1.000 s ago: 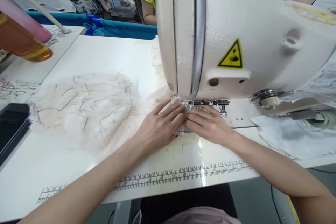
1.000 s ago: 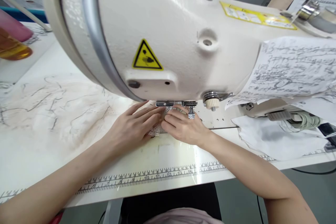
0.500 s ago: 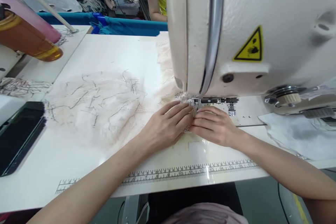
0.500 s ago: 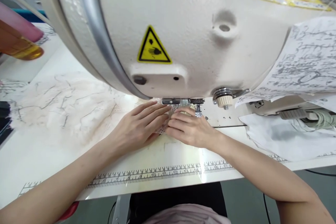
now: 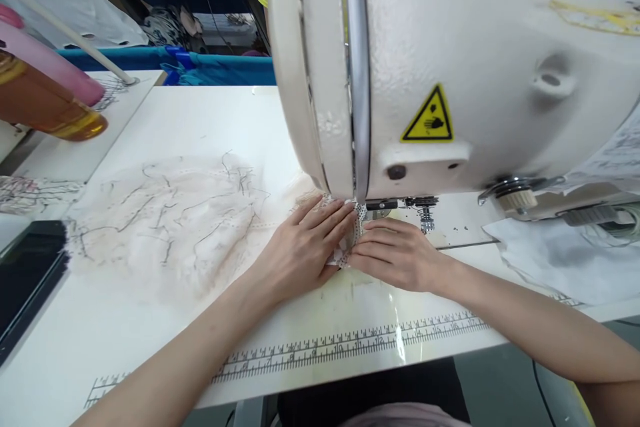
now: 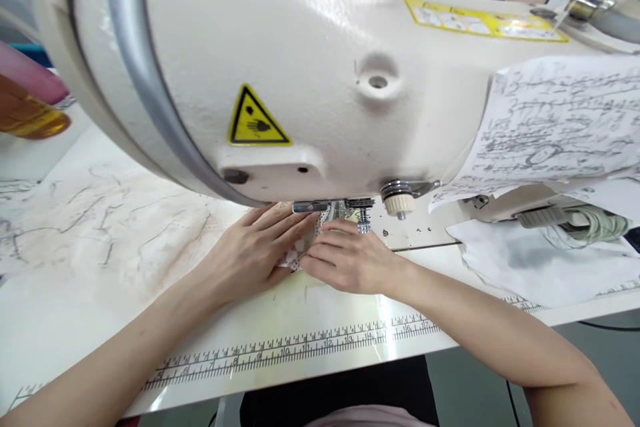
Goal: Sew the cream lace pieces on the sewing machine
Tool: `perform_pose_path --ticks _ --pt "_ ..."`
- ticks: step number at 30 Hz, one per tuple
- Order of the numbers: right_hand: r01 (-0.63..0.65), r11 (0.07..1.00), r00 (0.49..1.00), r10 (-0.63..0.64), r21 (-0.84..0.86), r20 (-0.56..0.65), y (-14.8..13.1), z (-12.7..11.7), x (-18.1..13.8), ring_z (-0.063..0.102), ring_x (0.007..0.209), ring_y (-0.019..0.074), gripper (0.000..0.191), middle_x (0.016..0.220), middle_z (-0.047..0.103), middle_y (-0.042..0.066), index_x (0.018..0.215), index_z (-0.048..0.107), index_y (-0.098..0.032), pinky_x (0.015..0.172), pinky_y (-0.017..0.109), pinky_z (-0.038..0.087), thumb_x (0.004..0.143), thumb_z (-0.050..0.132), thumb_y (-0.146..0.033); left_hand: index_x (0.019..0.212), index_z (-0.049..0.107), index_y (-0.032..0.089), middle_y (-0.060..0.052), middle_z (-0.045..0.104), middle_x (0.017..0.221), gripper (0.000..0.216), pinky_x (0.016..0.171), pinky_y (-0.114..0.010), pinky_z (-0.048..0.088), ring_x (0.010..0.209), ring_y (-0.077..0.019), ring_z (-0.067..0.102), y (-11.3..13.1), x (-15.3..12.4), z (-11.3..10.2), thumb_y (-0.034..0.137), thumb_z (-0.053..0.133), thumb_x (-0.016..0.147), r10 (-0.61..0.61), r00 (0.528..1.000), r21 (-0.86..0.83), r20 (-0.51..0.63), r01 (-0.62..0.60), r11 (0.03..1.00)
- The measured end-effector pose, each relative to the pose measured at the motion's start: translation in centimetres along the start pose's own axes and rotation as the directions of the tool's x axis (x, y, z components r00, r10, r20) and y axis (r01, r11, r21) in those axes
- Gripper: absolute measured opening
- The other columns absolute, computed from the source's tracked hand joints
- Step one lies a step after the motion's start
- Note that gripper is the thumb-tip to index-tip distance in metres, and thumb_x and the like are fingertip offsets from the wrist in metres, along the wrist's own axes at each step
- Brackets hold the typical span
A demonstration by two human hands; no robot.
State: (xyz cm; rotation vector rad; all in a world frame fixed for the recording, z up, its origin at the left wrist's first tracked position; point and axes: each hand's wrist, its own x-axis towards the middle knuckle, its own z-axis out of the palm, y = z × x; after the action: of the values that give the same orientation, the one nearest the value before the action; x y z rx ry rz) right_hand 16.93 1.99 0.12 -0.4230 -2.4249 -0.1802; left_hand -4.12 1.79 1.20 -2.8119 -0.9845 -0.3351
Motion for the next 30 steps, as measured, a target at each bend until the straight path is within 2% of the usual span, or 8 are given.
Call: perform_pose_path --ticks 12,24,30 --pt "-0.019 0.999 0.999 0.018 -0.040 -0.029 0.0 0.3 -0.2 0.061 0.072 0.0087 0.012 0.073 0.070 -0.005 0.080 0.063 -0.018 0.073 0.025 0.054 0.085 0.058 -0.008 0.132 0.051 0.009 -0.010 0.052 0.136 0.051 0.109 -0.049 0.033 0.124 -0.0288 0.050 0.2 0.2 -0.2 0.031 0.042 0.087 -0.029 0.999 0.001 0.037 0.029 1.000" --pt "-0.103 0.992 0.994 0.105 -0.078 0.030 0.1 0.4 -1.3 0.059 0.074 0.0098 0.018 0.072 0.067 -0.005 0.081 0.061 -0.020 0.076 0.027 0.052 0.086 0.052 -0.005 0.133 0.050 0.007 -0.013 0.058 0.130 0.053 0.107 -0.051 0.035 0.121 -0.0304 0.052 1.1 0.5 0.0 0.032 0.043 0.087 -0.077 0.997 0.026 0.003 0.077 0.997" --pt "-0.095 0.989 0.994 0.101 -0.113 0.047 0.7 0.1 -1.5 0.058 0.075 0.0096 0.021 0.071 0.064 -0.005 0.079 0.060 -0.019 0.074 0.025 0.049 0.084 0.050 -0.002 0.131 0.052 0.007 -0.014 0.060 0.127 0.051 0.106 -0.051 0.036 0.120 -0.0318 0.053 1.6 0.8 0.0 0.035 0.045 0.088 -0.091 0.996 0.054 -0.015 0.091 0.994"
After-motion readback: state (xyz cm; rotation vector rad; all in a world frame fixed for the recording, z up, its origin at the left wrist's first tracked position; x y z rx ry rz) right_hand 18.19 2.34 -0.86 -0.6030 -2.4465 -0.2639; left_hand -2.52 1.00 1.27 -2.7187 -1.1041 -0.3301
